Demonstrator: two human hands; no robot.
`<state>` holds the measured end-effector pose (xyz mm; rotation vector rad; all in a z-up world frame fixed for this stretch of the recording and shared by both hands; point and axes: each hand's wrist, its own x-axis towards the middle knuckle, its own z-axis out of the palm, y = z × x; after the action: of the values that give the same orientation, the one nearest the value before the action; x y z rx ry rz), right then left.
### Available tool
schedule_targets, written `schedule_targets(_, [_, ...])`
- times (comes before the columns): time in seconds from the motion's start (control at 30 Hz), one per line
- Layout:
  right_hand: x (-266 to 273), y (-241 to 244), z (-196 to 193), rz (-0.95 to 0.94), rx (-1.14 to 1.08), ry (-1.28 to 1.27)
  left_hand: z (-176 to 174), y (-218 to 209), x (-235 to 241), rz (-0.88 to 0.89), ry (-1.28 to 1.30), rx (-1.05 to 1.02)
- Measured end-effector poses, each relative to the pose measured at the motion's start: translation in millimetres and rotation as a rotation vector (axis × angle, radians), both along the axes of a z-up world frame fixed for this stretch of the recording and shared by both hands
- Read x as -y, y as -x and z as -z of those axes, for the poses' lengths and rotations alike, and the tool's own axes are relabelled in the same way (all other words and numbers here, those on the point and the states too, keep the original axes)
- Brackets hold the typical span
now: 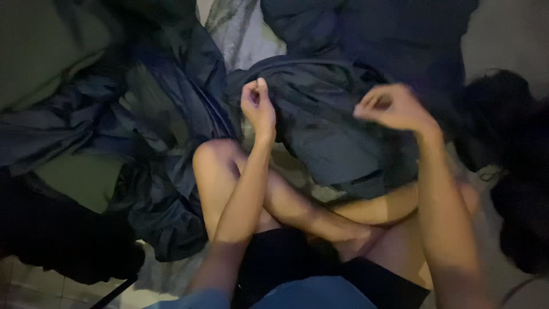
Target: The person sits on a rug and folds a dark blue piece of fabric, likely a jacket or shirt, by hand. They smooth the fabric, fold it into a compact rectangular shape, and then roll it tightly into a cylindrical bundle before securing it with a drawstring.
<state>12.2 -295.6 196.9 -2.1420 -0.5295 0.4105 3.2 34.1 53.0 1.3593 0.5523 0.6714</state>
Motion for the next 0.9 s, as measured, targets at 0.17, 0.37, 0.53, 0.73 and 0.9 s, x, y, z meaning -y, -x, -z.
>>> schedule_targets(0.17, [3,18,41,-0.047,-0.334,0.035,18,-5,7,-0.006,0.042,-0.049])
schedule_targets(0.37, [-2,27,67,0.207,0.215,-0.039,27,-7,2,0.022,-0.003,0.019])
schedule_targets(0.53, [-48,81,-3,0.458,0.502,-0.076,-87,26,-23,0.363,-0.377,0.226])
schedule_targets(0.73, [-35,123,54,0.04,-0.022,0.317,-89,40,-56,0.614,-1.149,-0.405])
schedule_targets(0.9, [62,113,-1,-0.251,-0.143,0.143,-24,35,-66,1.176,-1.305,-0.527])
